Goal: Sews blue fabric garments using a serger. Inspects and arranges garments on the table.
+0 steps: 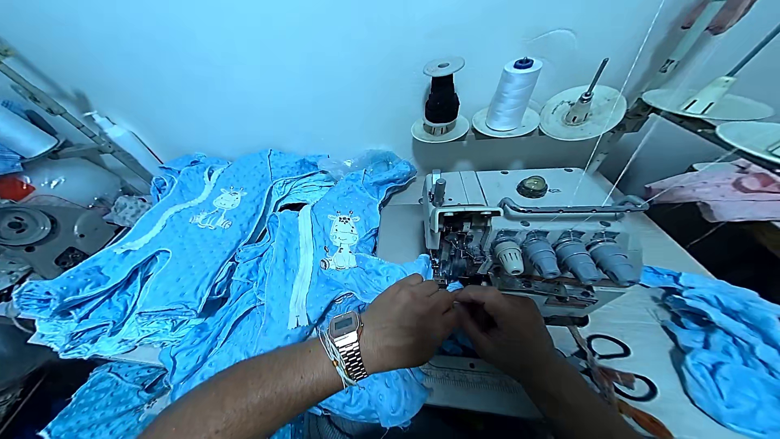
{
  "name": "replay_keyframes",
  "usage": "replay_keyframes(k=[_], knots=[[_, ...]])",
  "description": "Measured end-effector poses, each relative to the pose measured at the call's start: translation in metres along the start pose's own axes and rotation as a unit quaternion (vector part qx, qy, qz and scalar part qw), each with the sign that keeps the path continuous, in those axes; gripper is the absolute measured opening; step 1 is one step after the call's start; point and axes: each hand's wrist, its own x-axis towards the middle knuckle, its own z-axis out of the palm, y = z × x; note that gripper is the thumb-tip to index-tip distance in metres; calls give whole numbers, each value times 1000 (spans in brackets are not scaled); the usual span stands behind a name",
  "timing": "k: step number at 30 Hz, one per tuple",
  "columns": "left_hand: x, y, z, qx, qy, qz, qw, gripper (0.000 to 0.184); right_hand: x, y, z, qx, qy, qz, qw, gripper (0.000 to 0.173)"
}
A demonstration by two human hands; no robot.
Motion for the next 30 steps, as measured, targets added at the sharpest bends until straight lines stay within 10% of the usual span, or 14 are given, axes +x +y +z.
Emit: replay_keyframes(k=[15,24,30], knots=[[11,8,8,-33,15,-86,996,11,-35,-12,1,20,97,81,992,19],[28,-34,-51,14,-212,-93,973,10,-6,-27,15,52,73,119,989,28],[42,-44,-55,100,-229,-1,968,17,14,-27,20,1,33,94,995,27]])
